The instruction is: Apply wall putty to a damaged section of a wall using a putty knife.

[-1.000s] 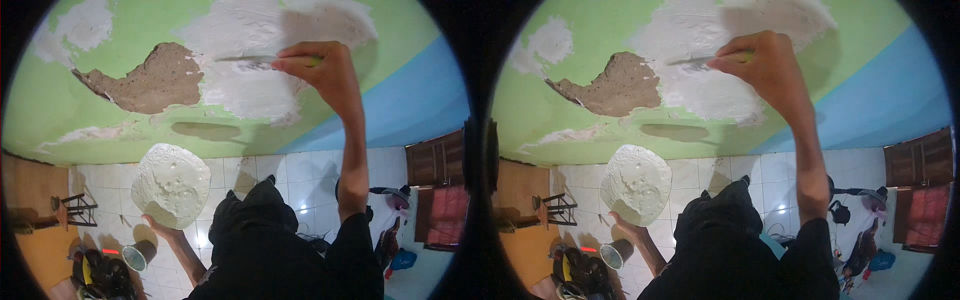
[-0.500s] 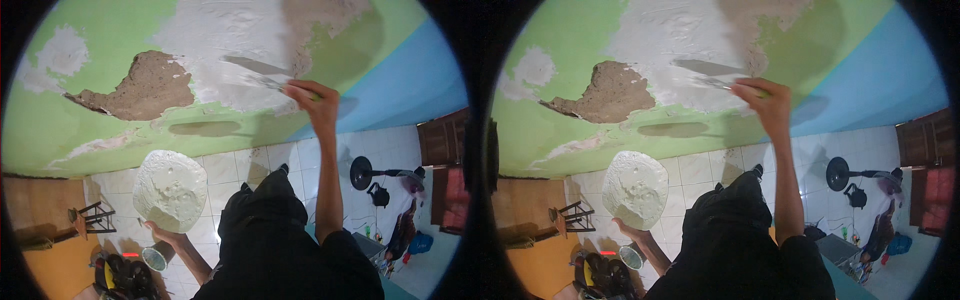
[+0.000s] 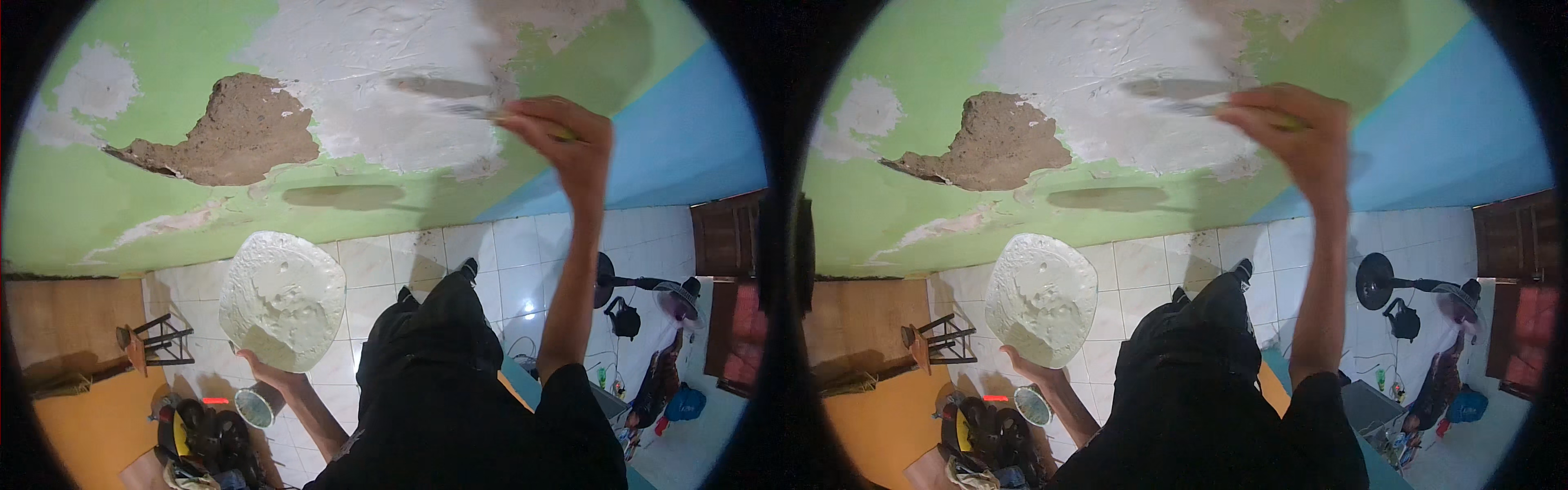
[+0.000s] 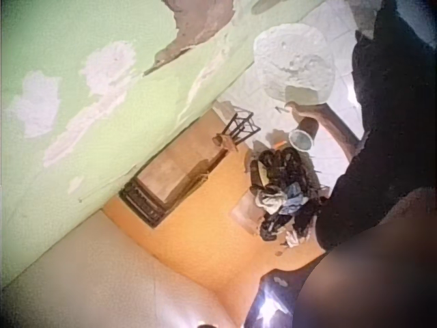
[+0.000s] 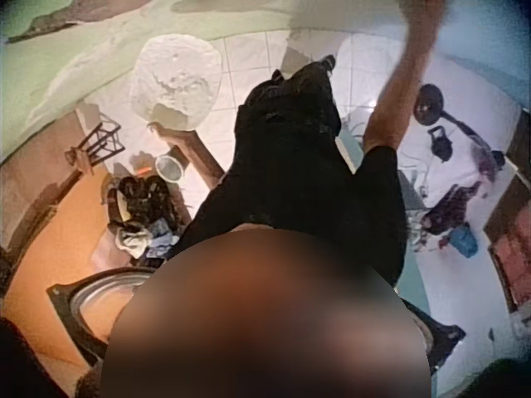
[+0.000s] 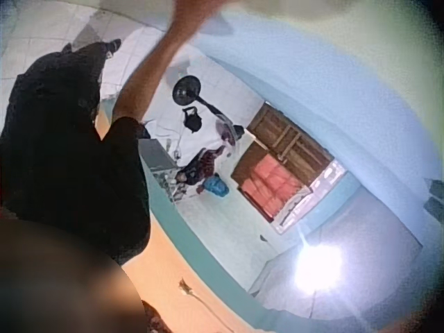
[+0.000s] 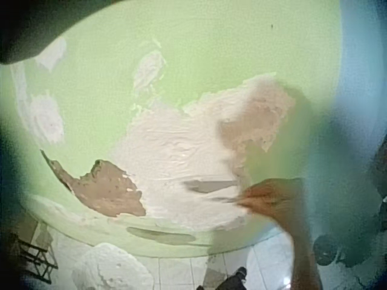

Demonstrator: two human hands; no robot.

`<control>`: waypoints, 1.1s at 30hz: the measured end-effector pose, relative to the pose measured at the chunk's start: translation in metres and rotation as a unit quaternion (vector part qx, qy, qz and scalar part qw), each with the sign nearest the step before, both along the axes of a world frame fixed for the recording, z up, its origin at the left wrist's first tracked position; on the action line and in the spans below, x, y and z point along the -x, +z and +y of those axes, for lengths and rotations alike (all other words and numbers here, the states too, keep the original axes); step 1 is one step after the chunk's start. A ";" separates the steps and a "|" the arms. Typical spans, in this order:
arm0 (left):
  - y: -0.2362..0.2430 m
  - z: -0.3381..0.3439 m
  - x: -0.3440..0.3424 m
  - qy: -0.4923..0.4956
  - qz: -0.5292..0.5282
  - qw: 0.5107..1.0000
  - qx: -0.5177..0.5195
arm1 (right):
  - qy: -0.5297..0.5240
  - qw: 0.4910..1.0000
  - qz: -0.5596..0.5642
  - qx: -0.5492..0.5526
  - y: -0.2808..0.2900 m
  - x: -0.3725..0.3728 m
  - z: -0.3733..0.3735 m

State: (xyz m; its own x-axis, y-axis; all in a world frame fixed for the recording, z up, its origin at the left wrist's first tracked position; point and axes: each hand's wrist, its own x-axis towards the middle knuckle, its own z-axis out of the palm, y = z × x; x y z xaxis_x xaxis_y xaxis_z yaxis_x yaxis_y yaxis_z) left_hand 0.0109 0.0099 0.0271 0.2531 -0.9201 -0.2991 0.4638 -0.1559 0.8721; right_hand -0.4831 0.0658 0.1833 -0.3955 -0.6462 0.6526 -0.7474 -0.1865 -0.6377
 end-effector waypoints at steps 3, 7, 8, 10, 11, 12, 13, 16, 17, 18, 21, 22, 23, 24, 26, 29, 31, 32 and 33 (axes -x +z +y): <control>0.005 0.001 0.007 -0.020 0.008 1.000 0.010 | 0.043 0.996 0.073 -0.021 0.007 -0.021 -0.037; 0.008 0.004 0.009 -0.021 0.033 0.999 0.010 | 0.030 0.997 0.073 0.023 0.009 0.000 -0.036; 0.008 0.005 0.008 -0.005 0.035 0.999 0.002 | 0.006 0.999 0.043 0.012 0.013 0.011 -0.024; -0.002 0.007 -0.001 0.003 0.034 0.999 0.011 | -0.045 0.999 -0.010 -0.020 0.020 0.022 0.006; -0.005 0.007 -0.005 0.004 0.030 0.999 0.018 | -0.070 0.997 -0.013 -0.022 0.019 0.027 0.017; -0.002 0.006 -0.001 0.008 0.032 0.999 0.020 | -0.097 0.995 -0.015 -0.025 0.020 0.030 0.027; 0.002 0.005 0.004 0.008 0.040 0.999 0.012 | -0.094 0.994 -0.041 -0.021 0.018 0.029 0.028; 0.010 0.005 0.011 0.002 0.037 0.999 0.012 | -0.004 1.000 -0.012 0.010 0.009 -0.005 -0.002; 0.013 0.004 0.015 -0.013 0.027 0.999 0.015 | 0.022 0.999 0.006 0.034 0.006 -0.017 -0.015; 0.016 0.006 0.016 -0.012 0.027 0.999 0.016 | 0.055 0.997 0.023 0.059 0.003 -0.029 -0.032; 0.027 0.005 0.025 -0.039 0.020 0.999 0.024 | 0.026 0.991 0.106 0.075 0.007 -0.048 -0.061; 0.030 0.006 0.027 -0.020 0.020 1.000 0.012 | 0.028 0.991 0.108 0.075 0.008 -0.047 -0.060; 0.031 0.006 0.028 -0.001 0.021 1.000 0.000 | 0.013 0.990 0.105 0.088 0.009 -0.042 -0.056; 0.031 0.008 0.025 0.003 0.024 1.000 -0.001 | -0.001 0.989 0.103 0.102 0.010 -0.036 -0.049; 0.025 0.012 0.018 0.012 0.032 0.999 0.000 | -0.046 0.994 0.034 0.093 -0.001 -0.023 -0.026; 0.025 0.015 0.021 -0.008 0.041 0.998 0.041 | -0.126 0.988 0.070 0.054 -0.001 -0.021 0.010; 0.023 0.010 0.022 0.003 0.041 0.999 0.027 | -0.173 0.983 0.056 0.029 0.000 -0.032 0.024; 0.023 0.009 0.021 0.015 0.038 0.999 0.014 | -0.152 0.982 0.094 0.061 -0.003 -0.043 0.017; 0.023 0.009 0.019 0.014 0.036 0.999 0.014 | -0.117 0.983 0.117 0.084 -0.003 -0.061 0.007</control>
State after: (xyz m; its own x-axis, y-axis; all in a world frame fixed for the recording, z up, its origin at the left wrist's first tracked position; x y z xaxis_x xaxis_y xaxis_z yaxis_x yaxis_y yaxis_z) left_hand -0.0083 0.0185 0.0503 0.2573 -0.9213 -0.2917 0.5292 -0.1183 0.8402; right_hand -0.4218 0.0731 0.1801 -0.3463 -0.4307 0.8334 -0.9052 -0.0800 -0.4175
